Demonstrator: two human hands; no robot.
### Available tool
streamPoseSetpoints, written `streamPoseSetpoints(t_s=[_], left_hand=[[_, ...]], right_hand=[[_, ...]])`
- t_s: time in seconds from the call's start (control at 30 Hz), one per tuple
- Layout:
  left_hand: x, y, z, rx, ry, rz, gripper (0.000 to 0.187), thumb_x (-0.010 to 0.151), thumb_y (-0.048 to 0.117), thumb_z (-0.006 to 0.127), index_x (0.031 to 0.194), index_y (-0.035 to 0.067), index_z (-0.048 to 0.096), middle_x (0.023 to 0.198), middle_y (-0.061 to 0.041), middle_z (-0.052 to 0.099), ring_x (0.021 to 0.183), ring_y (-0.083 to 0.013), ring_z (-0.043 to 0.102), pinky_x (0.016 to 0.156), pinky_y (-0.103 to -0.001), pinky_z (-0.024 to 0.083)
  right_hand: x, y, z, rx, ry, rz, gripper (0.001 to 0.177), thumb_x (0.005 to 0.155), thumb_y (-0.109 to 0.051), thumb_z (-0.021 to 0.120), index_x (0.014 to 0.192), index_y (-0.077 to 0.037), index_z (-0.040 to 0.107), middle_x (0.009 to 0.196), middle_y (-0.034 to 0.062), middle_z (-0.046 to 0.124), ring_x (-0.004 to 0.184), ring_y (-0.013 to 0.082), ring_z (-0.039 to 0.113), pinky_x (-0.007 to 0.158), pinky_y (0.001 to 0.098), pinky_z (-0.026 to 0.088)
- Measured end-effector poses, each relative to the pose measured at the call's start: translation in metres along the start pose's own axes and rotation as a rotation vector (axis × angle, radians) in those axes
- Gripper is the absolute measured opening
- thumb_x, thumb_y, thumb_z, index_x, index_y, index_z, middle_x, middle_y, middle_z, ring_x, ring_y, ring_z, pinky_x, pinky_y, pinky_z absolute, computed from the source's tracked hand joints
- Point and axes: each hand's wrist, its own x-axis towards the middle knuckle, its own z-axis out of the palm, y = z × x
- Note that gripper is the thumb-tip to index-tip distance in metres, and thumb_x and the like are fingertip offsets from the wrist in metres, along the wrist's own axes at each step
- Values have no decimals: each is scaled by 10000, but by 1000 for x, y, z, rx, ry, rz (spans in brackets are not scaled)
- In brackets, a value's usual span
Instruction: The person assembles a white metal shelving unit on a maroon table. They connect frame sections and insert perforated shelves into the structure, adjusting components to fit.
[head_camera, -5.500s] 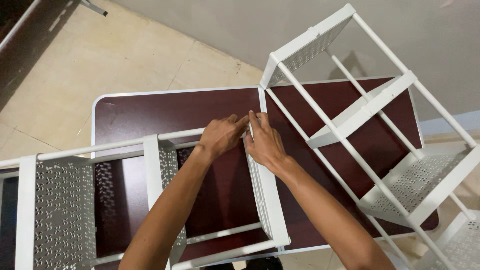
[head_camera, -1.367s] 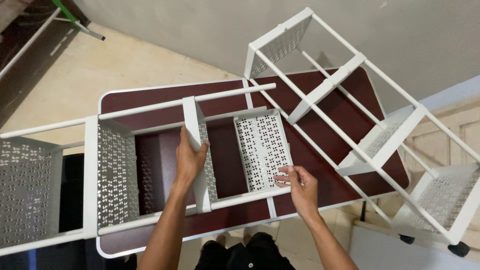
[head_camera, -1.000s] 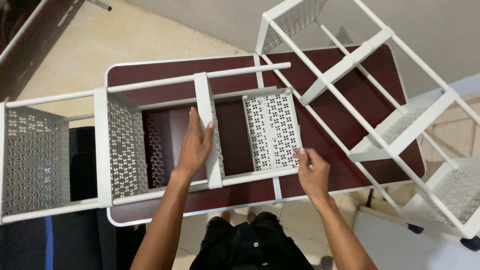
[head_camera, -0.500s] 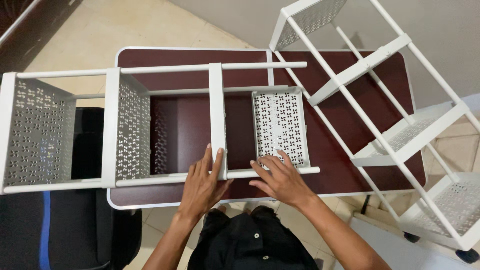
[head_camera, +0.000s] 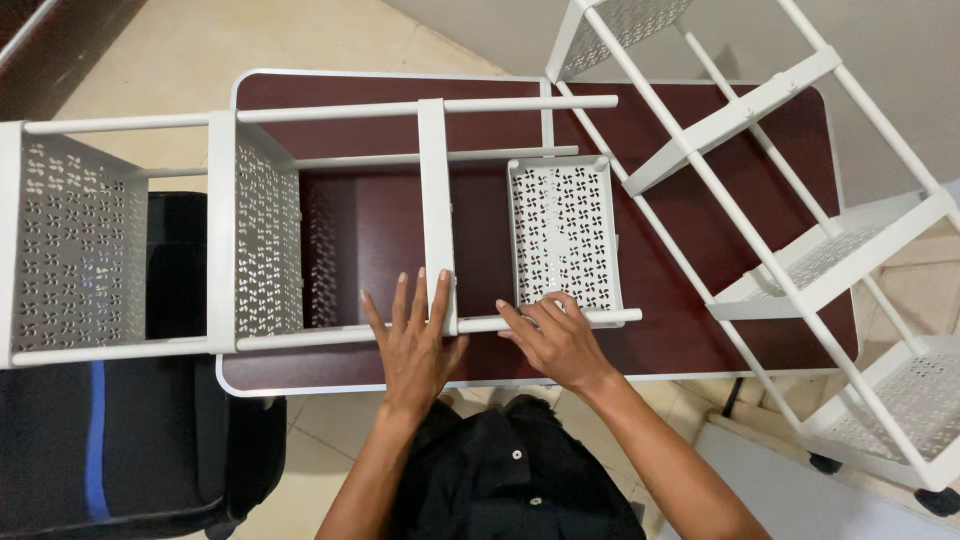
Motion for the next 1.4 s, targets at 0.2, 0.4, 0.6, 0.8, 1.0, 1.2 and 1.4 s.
streamPoseSetpoints(t_s=[0.2, 0.4, 0.6, 0.8, 1.0, 1.2, 1.4], left_hand=[[-1, -3, 8, 32, 25, 19, 1027, 744, 357, 846, 1603, 169, 315, 1594, -184, 397, 1528, -386, 279, 1198, -742, 9], [-2, 0, 13, 19, 66, -7, 969, 769, 340, 806, 1596, 174, 328, 1654, -205, 289, 1548, -394, 197, 1159, -760, -44], [-6, 8, 16, 97, 93, 11, 877, 829, 285, 760, 1599, 224, 344, 1666, -202, 251, 1543, -431, 170, 1152, -755, -21], [-2, 2, 15, 128, 18, 42, 840, 851, 261, 771, 1589, 281, 370, 1634, -273, 304, 1080, -315, 600, 1075, -586, 361], [6, -8, 14, 156, 30, 133, 848, 769, 331, 818, 1523, 255, 438, 1344, -250, 552, 869, -286, 652, 785, -426, 480], [10, -20, 22, 128, 7, 183, 728, 817, 383, 808, 1457, 222, 501, 1112, -187, 632, 816, -278, 666, 735, -417, 512], [12, -28, 19, 107, 88, 293, 632, 827, 442, 773, 1375, 220, 548, 1114, -195, 647, 752, -285, 673, 669, -402, 538]], right_hand=[[0, 2, -1, -6, 6, -23, 457, 901, -238, 783, 1304, -52, 675, 930, 57, 681, 845, 211, 626, 863, 393, 466], [3, 6, -2, 6, -10, -46, 458, 894, -232, 790, 1297, -43, 680, 909, 54, 668, 818, 214, 614, 855, 404, 471], [0, 6, 2, 11, 2, -36, 453, 896, -222, 789, 1301, -52, 677, 920, 48, 664, 837, 217, 619, 865, 397, 472], [-2, 12, 5, -35, -45, -23, 410, 893, -265, 792, 1256, -88, 719, 840, 43, 630, 753, 192, 617, 706, 367, 461], [5, 25, 8, -9, -63, -79, 379, 898, -379, 762, 1176, -125, 731, 765, 48, 624, 544, 198, 605, 501, 338, 492], [18, 32, -3, 132, -276, 15, 344, 936, -389, 712, 1138, -112, 725, 662, 81, 661, 500, 263, 650, 432, 402, 512], [44, 29, -22, 303, -709, 328, 403, 955, -506, 602, 1098, -171, 776, 618, 129, 687, 569, 311, 658, 585, 459, 518]])
